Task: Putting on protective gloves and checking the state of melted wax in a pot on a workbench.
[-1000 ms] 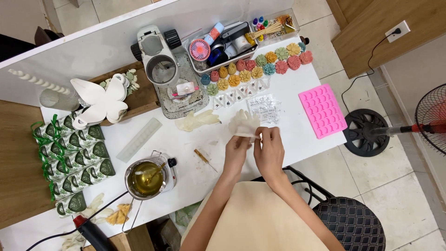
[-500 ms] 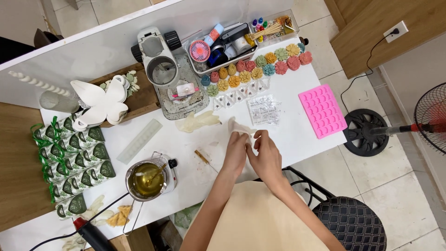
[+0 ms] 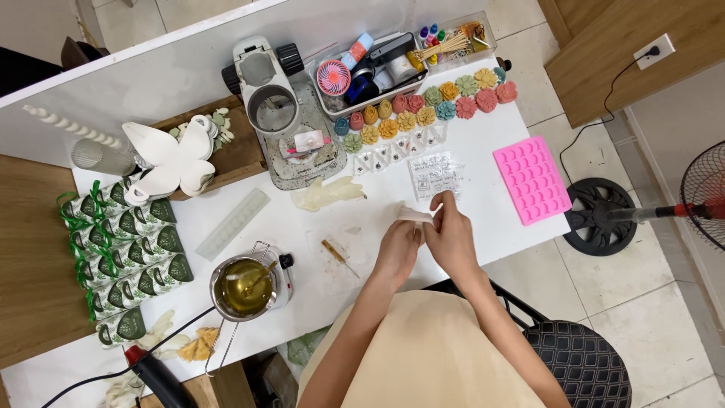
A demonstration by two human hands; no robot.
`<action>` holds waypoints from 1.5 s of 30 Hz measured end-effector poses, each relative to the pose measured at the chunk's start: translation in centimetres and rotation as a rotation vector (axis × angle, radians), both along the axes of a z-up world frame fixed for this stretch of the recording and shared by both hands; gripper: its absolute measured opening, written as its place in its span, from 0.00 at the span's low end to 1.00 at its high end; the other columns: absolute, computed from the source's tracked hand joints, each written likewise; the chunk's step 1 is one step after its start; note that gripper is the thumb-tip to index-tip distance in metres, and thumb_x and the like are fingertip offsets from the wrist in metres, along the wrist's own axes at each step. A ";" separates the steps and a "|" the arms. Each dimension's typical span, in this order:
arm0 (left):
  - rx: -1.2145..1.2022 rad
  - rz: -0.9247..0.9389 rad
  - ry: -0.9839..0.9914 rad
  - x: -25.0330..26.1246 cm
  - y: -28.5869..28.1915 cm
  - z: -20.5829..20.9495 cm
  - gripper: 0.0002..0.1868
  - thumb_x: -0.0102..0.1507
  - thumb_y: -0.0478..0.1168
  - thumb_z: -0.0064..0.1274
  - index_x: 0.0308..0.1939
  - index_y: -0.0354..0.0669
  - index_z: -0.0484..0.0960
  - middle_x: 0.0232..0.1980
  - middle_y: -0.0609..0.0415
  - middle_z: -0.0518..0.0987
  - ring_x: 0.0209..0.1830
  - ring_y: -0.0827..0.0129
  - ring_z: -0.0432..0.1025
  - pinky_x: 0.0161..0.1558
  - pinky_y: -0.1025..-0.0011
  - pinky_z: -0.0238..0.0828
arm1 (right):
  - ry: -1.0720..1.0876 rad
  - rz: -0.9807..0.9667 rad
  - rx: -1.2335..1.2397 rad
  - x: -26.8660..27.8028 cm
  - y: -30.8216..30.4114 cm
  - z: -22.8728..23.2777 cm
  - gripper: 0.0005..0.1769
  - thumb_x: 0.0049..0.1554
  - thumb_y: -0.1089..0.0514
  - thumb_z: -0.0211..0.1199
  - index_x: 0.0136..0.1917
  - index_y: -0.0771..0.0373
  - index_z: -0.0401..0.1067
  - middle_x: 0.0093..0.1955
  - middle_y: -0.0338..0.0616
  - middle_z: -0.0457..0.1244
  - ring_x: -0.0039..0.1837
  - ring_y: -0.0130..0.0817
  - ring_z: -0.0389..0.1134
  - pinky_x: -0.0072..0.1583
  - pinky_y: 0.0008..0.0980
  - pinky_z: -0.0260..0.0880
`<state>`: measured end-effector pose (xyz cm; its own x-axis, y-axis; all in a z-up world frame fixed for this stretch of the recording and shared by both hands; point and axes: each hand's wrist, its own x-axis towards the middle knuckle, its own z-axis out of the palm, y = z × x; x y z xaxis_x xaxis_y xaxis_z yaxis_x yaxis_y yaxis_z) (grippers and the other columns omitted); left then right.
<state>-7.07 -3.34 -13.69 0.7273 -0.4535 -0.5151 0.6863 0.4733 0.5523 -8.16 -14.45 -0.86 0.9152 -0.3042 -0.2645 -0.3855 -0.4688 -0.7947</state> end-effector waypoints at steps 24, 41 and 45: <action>0.027 0.228 0.041 5.7 -3.1 1.0 0.26 0.73 0.50 0.39 0.68 0.36 0.64 0.65 0.49 0.71 0.65 0.65 0.67 0.63 0.68 0.67 | -0.238 -0.043 -0.057 -2.9 2.9 1.4 0.10 0.61 0.70 0.53 0.56 0.65 0.61 0.29 0.49 0.61 0.29 0.42 0.63 0.35 0.40 0.61; 0.584 -0.101 -0.464 4.5 -2.7 4.3 0.14 0.68 0.38 0.41 0.37 0.29 0.77 0.34 0.54 0.77 0.35 0.73 0.70 0.38 0.69 0.69 | -0.288 -0.154 -0.079 0.1 -0.1 -0.2 0.09 0.55 0.69 0.59 0.39 0.67 0.60 0.28 0.50 0.57 0.29 0.43 0.59 0.35 0.39 0.61; 0.433 0.194 -0.277 5.5 -2.3 4.1 0.12 0.66 0.39 0.41 0.40 0.37 0.80 0.38 0.57 0.79 0.37 0.77 0.71 0.40 0.73 0.68 | -0.329 -0.104 -0.064 0.2 0.8 0.7 0.08 0.58 0.68 0.58 0.38 0.67 0.61 0.28 0.52 0.57 0.28 0.42 0.59 0.35 0.40 0.61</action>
